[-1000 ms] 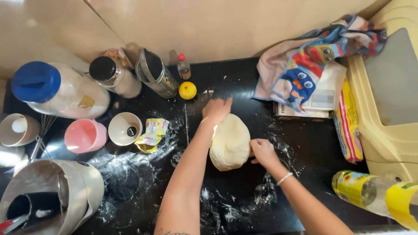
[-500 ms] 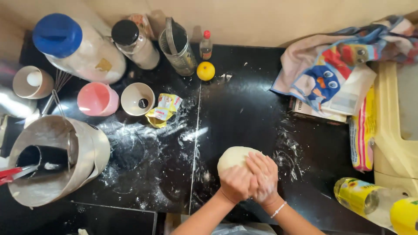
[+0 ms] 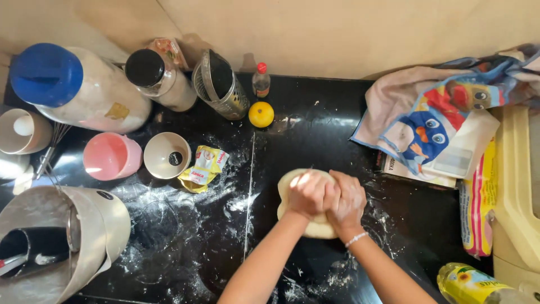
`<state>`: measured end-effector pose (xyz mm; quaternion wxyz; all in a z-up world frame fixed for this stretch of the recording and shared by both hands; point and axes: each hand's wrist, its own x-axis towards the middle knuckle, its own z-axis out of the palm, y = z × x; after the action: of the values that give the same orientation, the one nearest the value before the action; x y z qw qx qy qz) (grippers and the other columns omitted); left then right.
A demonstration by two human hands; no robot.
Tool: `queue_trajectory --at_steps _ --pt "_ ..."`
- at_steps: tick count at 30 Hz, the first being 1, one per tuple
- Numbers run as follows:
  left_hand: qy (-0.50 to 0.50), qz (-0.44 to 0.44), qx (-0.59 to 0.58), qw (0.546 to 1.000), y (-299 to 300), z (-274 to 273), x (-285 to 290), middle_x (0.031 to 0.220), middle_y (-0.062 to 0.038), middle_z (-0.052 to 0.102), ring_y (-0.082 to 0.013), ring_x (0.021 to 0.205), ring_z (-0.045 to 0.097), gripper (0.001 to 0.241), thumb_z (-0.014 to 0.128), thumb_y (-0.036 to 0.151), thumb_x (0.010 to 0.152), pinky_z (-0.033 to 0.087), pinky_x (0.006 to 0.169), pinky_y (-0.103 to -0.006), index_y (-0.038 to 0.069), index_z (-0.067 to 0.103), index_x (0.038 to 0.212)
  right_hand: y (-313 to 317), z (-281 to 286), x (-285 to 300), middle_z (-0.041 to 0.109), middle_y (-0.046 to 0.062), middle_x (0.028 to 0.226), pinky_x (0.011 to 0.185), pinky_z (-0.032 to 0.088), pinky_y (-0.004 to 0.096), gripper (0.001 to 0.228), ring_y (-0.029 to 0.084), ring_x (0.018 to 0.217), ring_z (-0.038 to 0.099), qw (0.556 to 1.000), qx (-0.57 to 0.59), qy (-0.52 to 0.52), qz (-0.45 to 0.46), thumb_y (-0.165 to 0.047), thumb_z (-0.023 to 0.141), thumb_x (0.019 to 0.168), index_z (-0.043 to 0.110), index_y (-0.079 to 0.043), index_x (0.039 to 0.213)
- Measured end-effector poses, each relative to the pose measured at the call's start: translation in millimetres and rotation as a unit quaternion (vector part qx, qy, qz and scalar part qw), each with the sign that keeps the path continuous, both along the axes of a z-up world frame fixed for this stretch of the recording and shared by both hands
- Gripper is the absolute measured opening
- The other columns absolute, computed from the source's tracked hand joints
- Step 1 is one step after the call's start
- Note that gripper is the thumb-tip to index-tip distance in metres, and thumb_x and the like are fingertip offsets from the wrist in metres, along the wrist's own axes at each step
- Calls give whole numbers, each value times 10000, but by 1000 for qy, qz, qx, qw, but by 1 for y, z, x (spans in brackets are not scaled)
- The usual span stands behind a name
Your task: The person is kneading a ball of dough on a floured black countertop.
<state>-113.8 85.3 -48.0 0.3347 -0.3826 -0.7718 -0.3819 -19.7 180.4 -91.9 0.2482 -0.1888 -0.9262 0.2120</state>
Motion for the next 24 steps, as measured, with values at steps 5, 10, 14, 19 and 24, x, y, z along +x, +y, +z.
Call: queue_trajectory --at_steps 5,10,14,19,24 --pt "-63 -31 -19 997 32 -17 -51 582 -16 427 -228 563 559 354 557 219 909 480 509 -334 177 441 577 15 26 -46 752 57 964 879 556 500 338 340 966 711 957 -150 -198 -149 -379 392 1051 715 -281 1080" --pt "-333 -120 -132 926 47 -36 -73 708 -143 602 -371 809 670 408 551 416 952 558 708 -499 81 608 727 43 -72 -35 754 82 1107 932 556 536 438 389 1025 729 907 -217 -293 -212 -486 376 1014 722 -242 1126" --pt "-644 -126 2 755 54 -50 -105 669 -110 705 -292 817 685 475 520 513 901 510 769 -376 163 780 712 15 -77 5 730 287 979 852 584 593 386 498 976 726 936 -106 -331 -56 -160 383 982 712 34 1033" --pt "-598 -29 -373 709 -18 -4 -81 1140 -134 761 -384 1193 670 554 512 600 887 537 989 -544 163 808 1058 -8 10 43 772 213 1030 614 605 653 425 452 775 766 741 -566 -296 -204 -251 613 815 729 -52 1172" --pt "-350 -136 -426 823 -54 28 -8 835 -100 760 -398 801 756 235 601 315 880 633 753 -514 110 715 862 -35 101 16 775 85 1119 1031 504 442 406 294 1150 686 936 -328 -110 -64 -335 430 1015 800 -180 1080"
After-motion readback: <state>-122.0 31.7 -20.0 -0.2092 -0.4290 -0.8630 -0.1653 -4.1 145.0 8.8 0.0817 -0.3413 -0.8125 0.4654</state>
